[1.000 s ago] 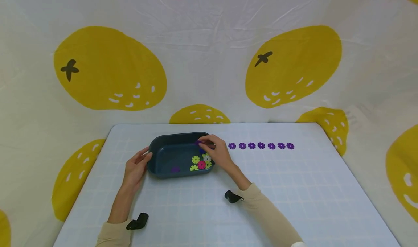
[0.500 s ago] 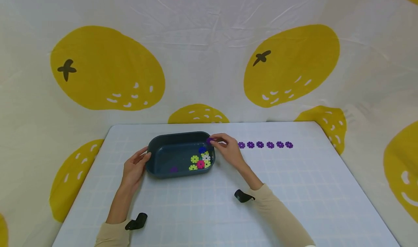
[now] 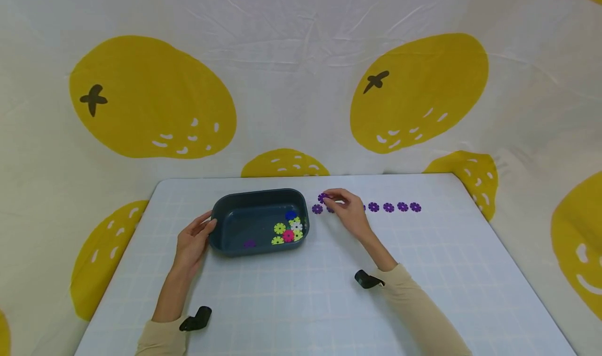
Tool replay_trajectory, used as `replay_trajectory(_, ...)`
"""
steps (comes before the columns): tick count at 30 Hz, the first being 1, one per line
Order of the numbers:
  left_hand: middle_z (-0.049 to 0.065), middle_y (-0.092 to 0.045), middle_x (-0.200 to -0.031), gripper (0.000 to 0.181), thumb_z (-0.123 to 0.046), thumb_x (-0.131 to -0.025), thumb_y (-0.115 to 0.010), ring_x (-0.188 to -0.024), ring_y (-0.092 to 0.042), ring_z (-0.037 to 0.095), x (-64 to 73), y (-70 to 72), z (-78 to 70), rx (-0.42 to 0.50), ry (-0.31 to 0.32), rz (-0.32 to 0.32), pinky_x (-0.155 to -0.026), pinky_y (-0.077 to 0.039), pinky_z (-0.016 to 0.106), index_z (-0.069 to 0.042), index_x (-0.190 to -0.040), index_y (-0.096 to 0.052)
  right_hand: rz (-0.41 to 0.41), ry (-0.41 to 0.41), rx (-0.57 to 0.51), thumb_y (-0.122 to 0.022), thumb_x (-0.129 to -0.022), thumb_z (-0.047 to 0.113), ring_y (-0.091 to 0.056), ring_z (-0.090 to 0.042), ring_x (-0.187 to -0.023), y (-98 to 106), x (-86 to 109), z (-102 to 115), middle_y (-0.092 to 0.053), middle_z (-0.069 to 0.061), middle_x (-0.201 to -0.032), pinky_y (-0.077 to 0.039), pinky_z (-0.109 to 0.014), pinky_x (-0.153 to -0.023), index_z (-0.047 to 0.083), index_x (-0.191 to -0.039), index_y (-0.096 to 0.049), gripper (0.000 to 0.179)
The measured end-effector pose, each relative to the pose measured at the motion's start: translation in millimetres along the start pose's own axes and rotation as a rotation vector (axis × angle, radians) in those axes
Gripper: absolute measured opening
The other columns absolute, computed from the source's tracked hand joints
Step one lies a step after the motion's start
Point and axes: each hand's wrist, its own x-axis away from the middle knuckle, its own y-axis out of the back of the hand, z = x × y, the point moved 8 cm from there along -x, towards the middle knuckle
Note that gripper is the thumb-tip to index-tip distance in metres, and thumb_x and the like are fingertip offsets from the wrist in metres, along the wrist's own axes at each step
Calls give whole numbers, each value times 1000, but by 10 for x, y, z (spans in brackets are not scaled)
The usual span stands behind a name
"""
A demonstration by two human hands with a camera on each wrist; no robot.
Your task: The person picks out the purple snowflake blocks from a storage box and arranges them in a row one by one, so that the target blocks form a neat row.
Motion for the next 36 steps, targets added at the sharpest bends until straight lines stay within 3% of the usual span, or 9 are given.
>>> replay_trajectory(16,-13,-60,-109,58,-32,-98,-73,-97,-54,2,-20,-14,-7,2,14,4,-75,-44,14,-14,-150,-54,-106,-59,32,-71,-99,15,-64,-17,-104,609,111,-287,-70,-11,-117,-53,-18,-84,6,-121,-71,24)
replay_trajectory(25,-11,-57,-113,58,-33,-99,-72,-101,-52,4,23,45,21,-22,24,-7,-77,-44,15,-14,-151,-53,-162,-107,71,-70,-100,17,-63,-28,-109,946,213,-410,-68,-18,-124,-51,-12,-82,3,-128,-69,31)
replay_trajectory(32,-11,-57,-112,58,-33,-99,-71,-101,-52,4,-11,33,41,-23,29,2,-77,-44,15,-15,-151,-53,-226,-141,107,-69,-100,20,-64,-11,-101,1232,276,-534,-69,-14,-121,-52,-14,-83,5,-127,-69,30)
replay_trajectory(36,-14,-58,-108,57,-33,-99,-71,-100,-52,4,-25,26,56,-31,31,0,-76,-44,15,-16,-151,-53,-256,-164,134,-69,-101,23,-63,-9,-98,1388,330,-605,-68,-13,-118,-52,-13,-83,6,-128,-69,31)
